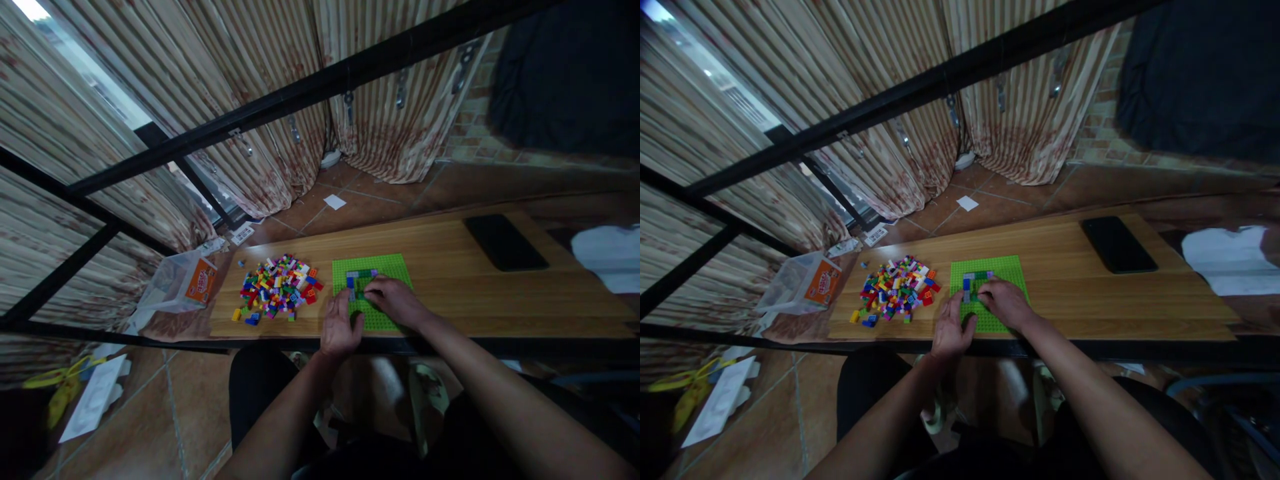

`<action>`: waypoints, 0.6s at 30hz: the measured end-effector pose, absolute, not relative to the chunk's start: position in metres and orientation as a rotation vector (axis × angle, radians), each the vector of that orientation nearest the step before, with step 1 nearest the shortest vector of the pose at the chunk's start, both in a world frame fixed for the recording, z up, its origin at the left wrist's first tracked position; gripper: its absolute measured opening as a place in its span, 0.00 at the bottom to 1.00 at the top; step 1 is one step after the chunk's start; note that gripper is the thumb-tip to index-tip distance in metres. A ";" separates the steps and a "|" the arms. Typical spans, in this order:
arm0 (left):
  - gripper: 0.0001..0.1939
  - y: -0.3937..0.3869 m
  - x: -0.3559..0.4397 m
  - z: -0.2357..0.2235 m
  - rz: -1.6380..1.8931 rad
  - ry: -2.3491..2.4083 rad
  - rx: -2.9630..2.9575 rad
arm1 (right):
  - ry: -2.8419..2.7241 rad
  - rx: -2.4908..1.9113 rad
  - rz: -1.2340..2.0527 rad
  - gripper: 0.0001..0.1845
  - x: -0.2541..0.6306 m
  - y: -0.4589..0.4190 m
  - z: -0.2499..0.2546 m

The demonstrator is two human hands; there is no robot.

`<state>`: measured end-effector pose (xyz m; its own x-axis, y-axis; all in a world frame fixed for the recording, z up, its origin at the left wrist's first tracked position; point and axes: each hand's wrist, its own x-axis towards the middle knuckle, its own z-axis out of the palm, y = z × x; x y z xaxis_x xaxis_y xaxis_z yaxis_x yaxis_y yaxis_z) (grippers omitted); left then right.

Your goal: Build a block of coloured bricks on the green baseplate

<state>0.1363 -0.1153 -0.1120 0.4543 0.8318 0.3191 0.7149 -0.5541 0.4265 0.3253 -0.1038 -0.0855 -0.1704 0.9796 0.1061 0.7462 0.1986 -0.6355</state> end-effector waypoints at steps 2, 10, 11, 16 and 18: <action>0.31 -0.115 0.136 -0.112 0.734 1.341 2.473 | -1.971 -1.617 0.565 0.10 0.326 -0.103 -0.087; 0.30 -0.115 0.137 -0.114 0.746 1.330 2.473 | -2.063 -1.654 0.513 0.09 0.325 -0.108 -0.090; 0.30 -0.116 0.137 -0.114 0.739 1.332 2.469 | -2.073 -1.660 0.502 0.09 0.324 -0.108 -0.090; 0.29 -0.116 0.136 -0.114 0.742 1.318 2.455 | -2.099 -1.638 0.494 0.08 0.318 -0.107 -0.090; 0.29 -0.115 0.134 -0.114 0.764 1.293 2.460 | -2.085 -1.636 0.499 0.08 0.317 -0.107 -0.091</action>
